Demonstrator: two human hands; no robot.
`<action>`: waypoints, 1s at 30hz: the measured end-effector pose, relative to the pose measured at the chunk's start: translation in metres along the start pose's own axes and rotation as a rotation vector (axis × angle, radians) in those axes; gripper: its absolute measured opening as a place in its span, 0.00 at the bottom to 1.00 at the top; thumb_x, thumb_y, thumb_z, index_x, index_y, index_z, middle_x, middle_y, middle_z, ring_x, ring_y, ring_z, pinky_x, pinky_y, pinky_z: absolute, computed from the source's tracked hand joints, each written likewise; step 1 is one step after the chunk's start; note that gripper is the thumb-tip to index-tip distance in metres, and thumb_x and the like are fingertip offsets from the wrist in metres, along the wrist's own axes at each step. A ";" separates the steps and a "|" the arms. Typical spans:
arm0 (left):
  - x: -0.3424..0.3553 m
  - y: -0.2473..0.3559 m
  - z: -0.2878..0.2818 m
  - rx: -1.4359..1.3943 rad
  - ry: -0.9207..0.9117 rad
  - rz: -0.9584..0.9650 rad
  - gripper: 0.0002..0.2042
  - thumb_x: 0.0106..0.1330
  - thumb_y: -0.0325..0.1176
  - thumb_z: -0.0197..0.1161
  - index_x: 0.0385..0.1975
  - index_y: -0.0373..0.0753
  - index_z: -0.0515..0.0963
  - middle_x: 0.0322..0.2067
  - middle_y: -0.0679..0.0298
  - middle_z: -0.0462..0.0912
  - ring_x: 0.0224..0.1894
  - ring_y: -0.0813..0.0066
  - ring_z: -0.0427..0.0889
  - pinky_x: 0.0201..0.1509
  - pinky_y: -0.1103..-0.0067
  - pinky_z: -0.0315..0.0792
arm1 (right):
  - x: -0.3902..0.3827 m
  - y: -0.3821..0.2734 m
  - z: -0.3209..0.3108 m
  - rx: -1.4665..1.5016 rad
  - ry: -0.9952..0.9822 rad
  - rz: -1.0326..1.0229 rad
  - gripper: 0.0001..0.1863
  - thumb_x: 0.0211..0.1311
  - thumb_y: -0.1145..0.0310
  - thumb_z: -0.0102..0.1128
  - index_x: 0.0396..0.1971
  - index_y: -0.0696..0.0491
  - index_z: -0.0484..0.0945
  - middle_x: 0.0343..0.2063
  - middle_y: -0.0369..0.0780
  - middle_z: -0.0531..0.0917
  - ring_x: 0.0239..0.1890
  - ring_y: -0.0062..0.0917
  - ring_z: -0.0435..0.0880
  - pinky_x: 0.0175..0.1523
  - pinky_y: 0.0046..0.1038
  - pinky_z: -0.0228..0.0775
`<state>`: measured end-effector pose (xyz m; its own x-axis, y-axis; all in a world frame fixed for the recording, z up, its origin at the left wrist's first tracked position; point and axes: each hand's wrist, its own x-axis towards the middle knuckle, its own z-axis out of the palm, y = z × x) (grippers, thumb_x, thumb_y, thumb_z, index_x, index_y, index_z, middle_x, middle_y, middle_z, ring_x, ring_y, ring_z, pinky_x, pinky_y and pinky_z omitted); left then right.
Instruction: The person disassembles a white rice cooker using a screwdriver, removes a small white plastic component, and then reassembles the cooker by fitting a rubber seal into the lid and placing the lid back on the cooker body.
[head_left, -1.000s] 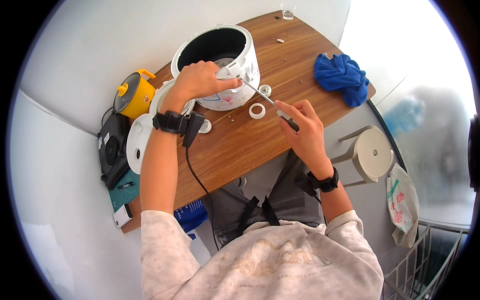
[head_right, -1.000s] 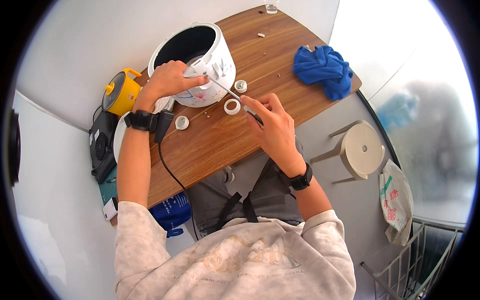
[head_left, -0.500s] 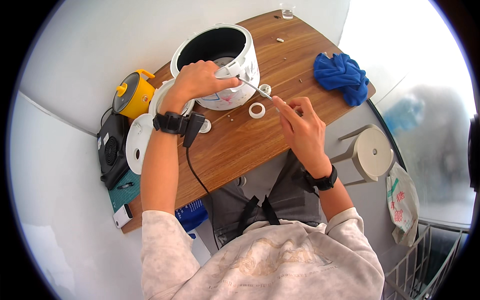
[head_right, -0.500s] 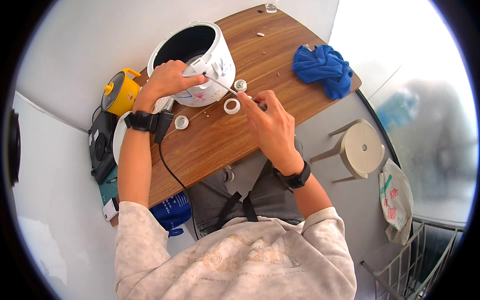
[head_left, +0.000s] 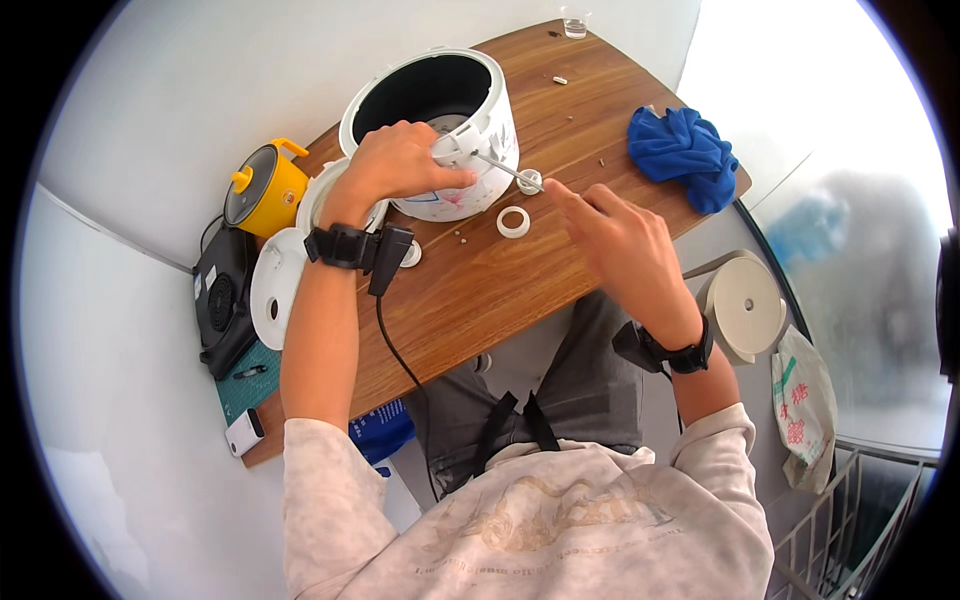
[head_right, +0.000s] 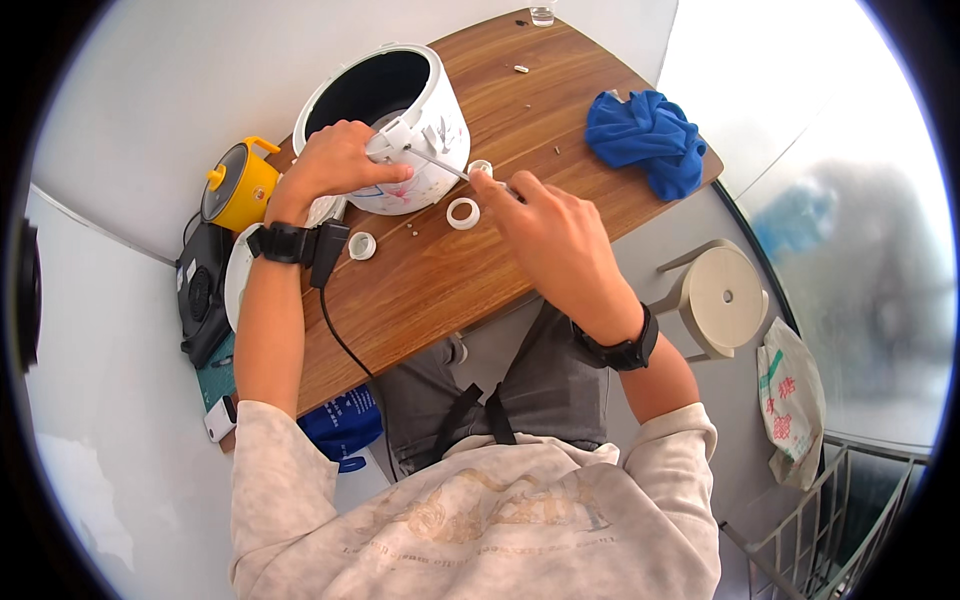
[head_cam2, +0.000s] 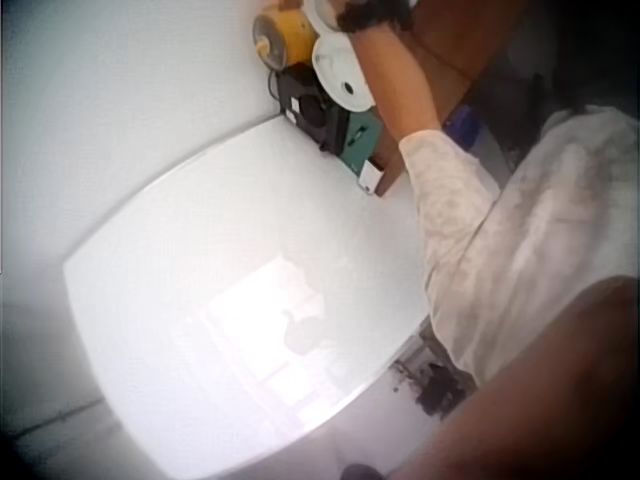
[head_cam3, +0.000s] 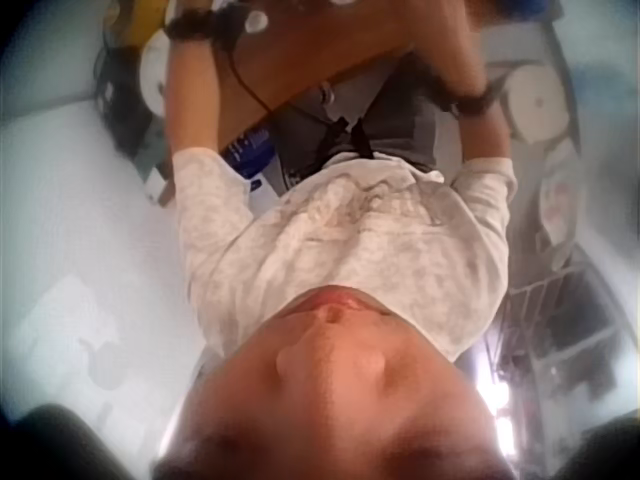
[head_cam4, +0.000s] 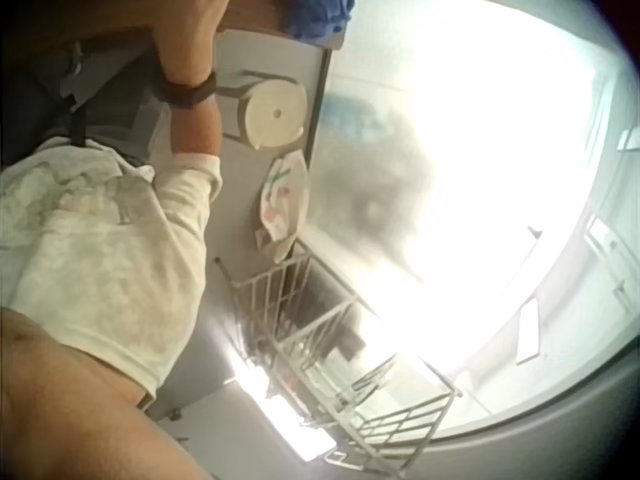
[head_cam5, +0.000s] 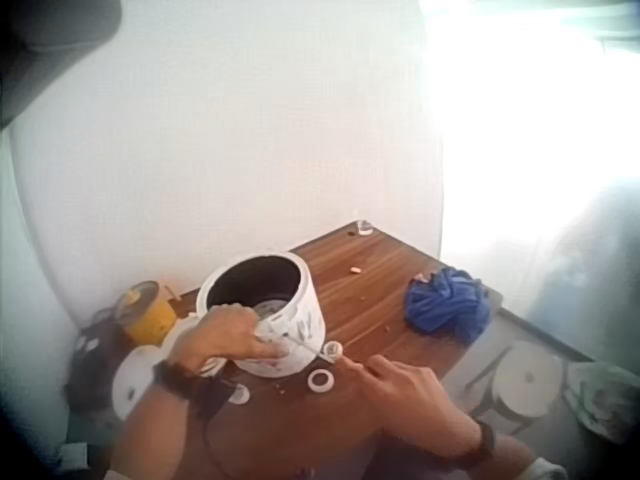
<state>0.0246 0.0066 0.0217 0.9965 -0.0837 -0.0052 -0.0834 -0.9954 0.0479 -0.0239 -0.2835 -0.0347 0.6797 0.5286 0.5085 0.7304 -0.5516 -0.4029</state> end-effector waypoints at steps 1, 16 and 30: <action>0.000 0.002 -0.001 0.005 -0.016 -0.006 0.39 0.47 0.68 0.73 0.28 0.27 0.83 0.25 0.47 0.84 0.30 0.52 0.86 0.36 0.66 0.78 | -0.002 -0.003 0.003 0.073 -0.013 0.021 0.23 0.62 0.75 0.63 0.59 0.50 0.78 0.33 0.43 0.81 0.31 0.41 0.82 0.36 0.39 0.76; 0.001 0.004 -0.004 0.058 -0.051 -0.020 0.36 0.46 0.70 0.68 0.29 0.34 0.86 0.27 0.52 0.87 0.32 0.53 0.88 0.39 0.65 0.80 | -0.006 -0.074 0.046 1.867 -0.103 0.788 0.28 0.78 0.63 0.53 0.74 0.48 0.62 0.27 0.34 0.72 0.20 0.15 0.70 0.21 0.20 0.61; 0.006 0.000 0.000 0.038 -0.070 -0.018 0.42 0.52 0.77 0.60 0.30 0.31 0.87 0.26 0.50 0.87 0.32 0.54 0.88 0.37 0.66 0.80 | -0.027 -0.015 0.046 1.059 0.064 0.546 0.14 0.71 0.64 0.58 0.52 0.53 0.76 0.26 0.39 0.83 0.21 0.20 0.78 0.26 0.24 0.68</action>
<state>0.0302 0.0066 0.0221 0.9948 -0.0680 -0.0752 -0.0675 -0.9977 0.0096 -0.0499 -0.2601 -0.0774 0.9352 0.3399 0.0993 0.0583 0.1287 -0.9900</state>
